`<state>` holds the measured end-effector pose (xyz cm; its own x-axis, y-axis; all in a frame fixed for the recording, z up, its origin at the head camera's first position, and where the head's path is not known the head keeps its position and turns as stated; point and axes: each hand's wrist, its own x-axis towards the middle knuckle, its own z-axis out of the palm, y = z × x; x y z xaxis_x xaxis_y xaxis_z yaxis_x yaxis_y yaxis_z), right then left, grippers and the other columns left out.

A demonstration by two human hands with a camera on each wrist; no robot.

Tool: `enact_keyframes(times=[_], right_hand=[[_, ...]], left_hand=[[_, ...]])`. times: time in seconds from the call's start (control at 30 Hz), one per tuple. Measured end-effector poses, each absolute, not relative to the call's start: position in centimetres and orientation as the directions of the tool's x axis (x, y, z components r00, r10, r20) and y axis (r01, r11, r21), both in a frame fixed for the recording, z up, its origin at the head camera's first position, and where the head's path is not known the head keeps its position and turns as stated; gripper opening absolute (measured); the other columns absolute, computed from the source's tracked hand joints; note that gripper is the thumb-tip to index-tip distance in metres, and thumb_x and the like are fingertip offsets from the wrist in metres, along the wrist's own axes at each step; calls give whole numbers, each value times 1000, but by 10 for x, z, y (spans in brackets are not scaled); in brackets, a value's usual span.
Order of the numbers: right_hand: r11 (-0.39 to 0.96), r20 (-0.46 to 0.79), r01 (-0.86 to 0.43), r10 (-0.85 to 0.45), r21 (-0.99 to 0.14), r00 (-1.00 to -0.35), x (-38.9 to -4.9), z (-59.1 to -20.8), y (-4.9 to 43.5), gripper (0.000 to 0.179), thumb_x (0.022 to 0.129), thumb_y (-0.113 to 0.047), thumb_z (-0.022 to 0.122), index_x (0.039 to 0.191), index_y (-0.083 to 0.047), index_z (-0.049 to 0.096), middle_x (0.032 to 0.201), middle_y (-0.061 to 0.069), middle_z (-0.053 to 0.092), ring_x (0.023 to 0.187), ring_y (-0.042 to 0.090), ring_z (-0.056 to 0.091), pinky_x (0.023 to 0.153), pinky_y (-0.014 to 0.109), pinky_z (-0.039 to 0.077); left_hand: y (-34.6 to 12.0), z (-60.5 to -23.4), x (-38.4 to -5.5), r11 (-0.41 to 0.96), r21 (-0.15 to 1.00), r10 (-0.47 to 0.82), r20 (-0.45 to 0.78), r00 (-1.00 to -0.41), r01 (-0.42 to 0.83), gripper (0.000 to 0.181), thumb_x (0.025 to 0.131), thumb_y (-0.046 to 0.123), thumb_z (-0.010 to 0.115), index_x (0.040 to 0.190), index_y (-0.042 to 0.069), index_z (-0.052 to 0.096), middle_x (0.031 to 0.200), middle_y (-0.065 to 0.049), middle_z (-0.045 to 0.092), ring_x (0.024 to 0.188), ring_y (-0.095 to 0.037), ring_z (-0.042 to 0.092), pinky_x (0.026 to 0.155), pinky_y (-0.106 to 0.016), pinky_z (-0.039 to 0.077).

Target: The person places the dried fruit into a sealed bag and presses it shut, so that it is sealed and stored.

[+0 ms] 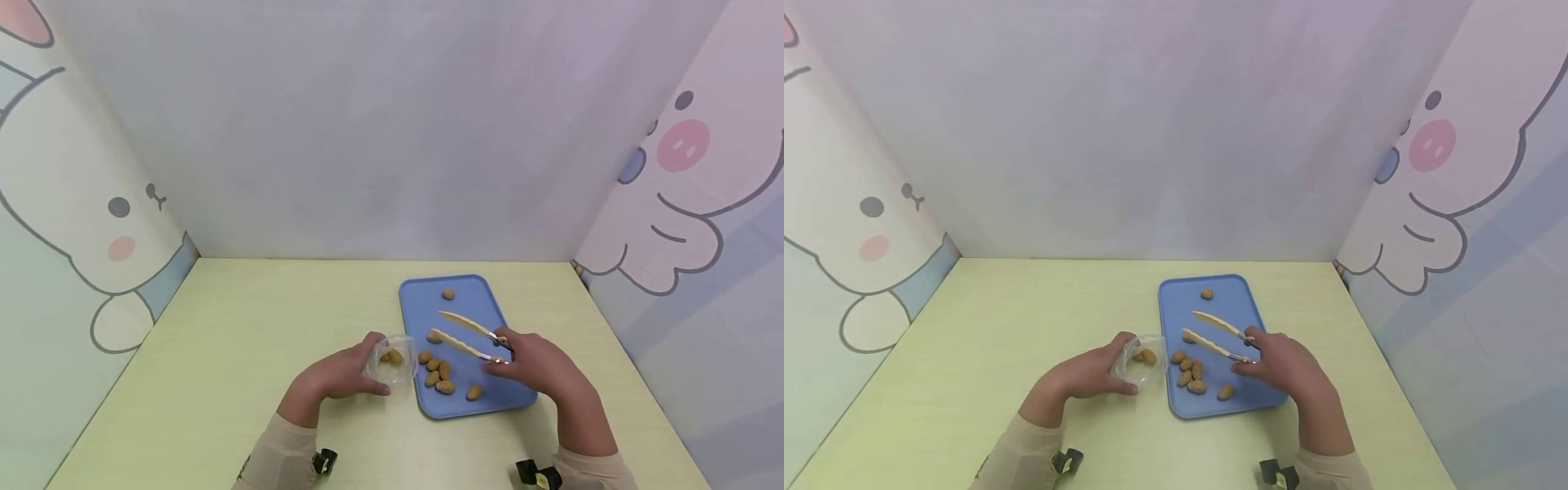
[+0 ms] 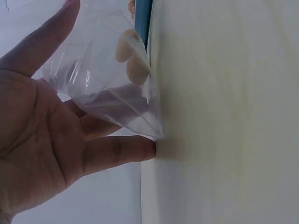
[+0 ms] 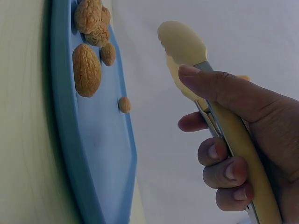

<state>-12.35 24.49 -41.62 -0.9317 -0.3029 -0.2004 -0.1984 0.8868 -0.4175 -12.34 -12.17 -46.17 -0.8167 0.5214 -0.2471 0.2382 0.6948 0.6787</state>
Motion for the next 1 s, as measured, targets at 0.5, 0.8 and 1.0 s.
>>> enact_keyframes(times=[0.5,0.8,1.0], right_hand=[[913,-321,-84,-225,-400,-920,-124,-415,254,58,78,-53,77,113,-12,56,79,1,56,69,17,51,58,35,40],[900,-391,10,-180,-436,-902,-123,-417,257,80,76,-49,79,137,-7,49,83,4,58,53,20,52,50,36,44],[902,-380,-16,-198,-432,-903,-125,-423,255,77,76,-49,80,134,-8,53,94,6,63,58,19,54,52,36,45]], left_hand=[[-121,-459,-123,698,679,521,-264,-812,227,81,79,50,78,139,25,29,107,0,57,91,-16,55,81,-39,45],[-122,-459,-123,710,670,513,-280,-811,218,82,79,52,77,140,25,29,104,1,56,91,-17,54,82,-39,44],[-123,-459,-122,702,677,518,-273,-810,221,81,79,51,77,139,24,29,100,2,55,89,-17,54,81,-38,44]])
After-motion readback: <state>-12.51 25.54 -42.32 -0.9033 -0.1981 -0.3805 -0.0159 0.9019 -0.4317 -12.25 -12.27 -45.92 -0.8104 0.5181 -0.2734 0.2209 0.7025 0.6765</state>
